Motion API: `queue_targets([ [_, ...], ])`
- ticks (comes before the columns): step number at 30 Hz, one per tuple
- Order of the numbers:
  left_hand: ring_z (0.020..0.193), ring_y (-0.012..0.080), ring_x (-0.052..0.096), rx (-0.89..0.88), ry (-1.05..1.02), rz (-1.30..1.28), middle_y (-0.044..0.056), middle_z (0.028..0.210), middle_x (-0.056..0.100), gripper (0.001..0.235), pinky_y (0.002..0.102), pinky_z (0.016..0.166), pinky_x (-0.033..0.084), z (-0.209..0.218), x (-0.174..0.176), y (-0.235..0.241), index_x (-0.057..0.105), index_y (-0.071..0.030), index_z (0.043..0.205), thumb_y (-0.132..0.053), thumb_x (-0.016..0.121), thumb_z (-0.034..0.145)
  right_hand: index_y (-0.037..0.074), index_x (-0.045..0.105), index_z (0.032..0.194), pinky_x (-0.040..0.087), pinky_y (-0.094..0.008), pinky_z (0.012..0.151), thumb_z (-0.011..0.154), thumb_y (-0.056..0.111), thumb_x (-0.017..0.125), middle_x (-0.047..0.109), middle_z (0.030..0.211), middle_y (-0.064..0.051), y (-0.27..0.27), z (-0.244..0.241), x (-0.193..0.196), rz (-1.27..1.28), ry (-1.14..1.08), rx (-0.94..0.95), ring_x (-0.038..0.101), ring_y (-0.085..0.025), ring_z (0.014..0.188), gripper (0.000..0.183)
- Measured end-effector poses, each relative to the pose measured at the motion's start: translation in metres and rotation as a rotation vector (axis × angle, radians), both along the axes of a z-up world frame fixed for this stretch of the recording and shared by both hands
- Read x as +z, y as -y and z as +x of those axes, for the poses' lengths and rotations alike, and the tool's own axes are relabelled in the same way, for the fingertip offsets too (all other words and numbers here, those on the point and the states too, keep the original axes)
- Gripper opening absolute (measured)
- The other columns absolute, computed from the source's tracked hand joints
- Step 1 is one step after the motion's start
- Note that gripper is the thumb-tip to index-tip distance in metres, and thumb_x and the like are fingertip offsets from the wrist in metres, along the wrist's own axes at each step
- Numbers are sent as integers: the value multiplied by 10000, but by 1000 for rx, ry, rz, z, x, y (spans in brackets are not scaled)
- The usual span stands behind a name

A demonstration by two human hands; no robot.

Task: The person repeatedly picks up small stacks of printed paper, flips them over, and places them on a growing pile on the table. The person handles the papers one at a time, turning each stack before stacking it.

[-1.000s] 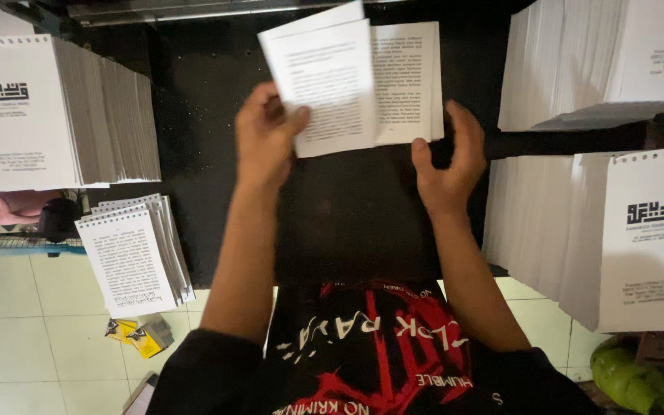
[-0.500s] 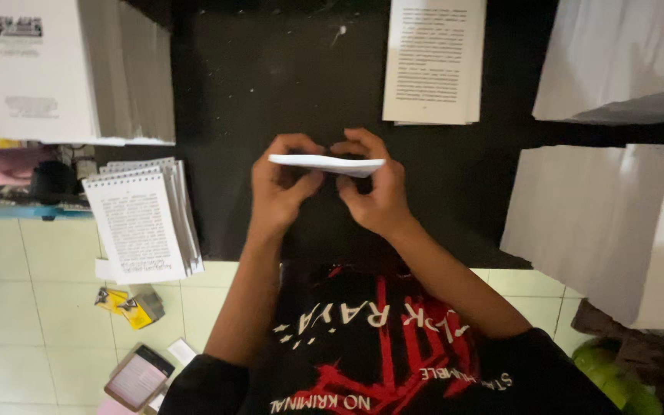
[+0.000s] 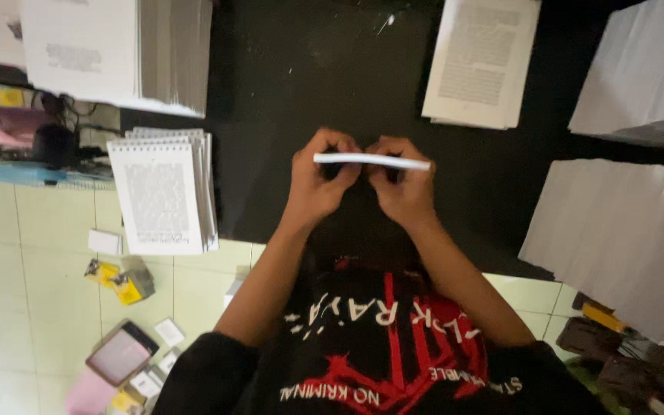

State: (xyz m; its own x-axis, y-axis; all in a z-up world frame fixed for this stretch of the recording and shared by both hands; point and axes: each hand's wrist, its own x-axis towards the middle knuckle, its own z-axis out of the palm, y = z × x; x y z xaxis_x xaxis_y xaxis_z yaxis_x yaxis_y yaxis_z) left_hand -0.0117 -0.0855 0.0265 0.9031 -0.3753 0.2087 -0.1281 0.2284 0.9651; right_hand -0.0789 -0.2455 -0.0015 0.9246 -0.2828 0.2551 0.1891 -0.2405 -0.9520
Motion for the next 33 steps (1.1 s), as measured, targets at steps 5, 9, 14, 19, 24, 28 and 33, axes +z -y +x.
queue_targets([
  [5,956,239,688,-26,-28,76,141,930,740,180,438,828,515,3,-4,-13,648,-36,977,50,751,857,-31,612,1030,474,-585,1022,830,-95,715,699,896,-192,2,-14,-8,-5,-70,-20,706,-332,910,234],
  [9,990,220,672,-11,-207,95,150,1051,755,176,472,883,546,17,-7,-31,690,9,1093,5,736,924,-29,211,1497,580,-605,889,974,35,663,631,1202,-341,-12,-10,9,76,-78,98,686,-458,1041,694],
  [14,943,252,717,87,-364,6,170,1027,744,205,460,847,575,34,15,-40,679,20,1120,-36,733,930,-27,219,1533,617,-564,790,1011,7,583,626,1177,-341,-32,9,20,87,-105,109,695,-468,1007,637],
  [19,910,259,737,185,-459,-4,159,1031,721,210,411,798,589,53,-9,-61,643,29,1172,-75,669,991,1,294,1544,660,-479,814,1022,-15,551,617,1221,-247,-55,51,22,292,-178,124,707,-354,1004,583],
  [24,881,382,713,415,-234,346,223,1015,646,327,468,800,538,28,-7,-84,575,18,1153,-164,747,944,9,339,1538,680,-526,852,1003,-49,563,578,1283,-348,-78,116,0,481,-300,-126,706,-470,1054,583],
  [28,907,472,699,337,-55,484,242,993,641,480,522,794,548,15,-17,-84,586,12,1166,-166,850,808,24,312,1550,682,-538,883,1001,-24,574,551,1250,-278,-100,160,-8,549,-274,-178,686,-424,1077,611],
  [33,1095,406,664,190,23,639,165,1131,656,627,526,1019,474,20,-28,-85,602,-35,1229,-389,839,769,71,332,1544,712,-532,840,980,-58,587,566,1221,-237,-114,198,-30,602,-259,-269,719,-398,1041,632],
])
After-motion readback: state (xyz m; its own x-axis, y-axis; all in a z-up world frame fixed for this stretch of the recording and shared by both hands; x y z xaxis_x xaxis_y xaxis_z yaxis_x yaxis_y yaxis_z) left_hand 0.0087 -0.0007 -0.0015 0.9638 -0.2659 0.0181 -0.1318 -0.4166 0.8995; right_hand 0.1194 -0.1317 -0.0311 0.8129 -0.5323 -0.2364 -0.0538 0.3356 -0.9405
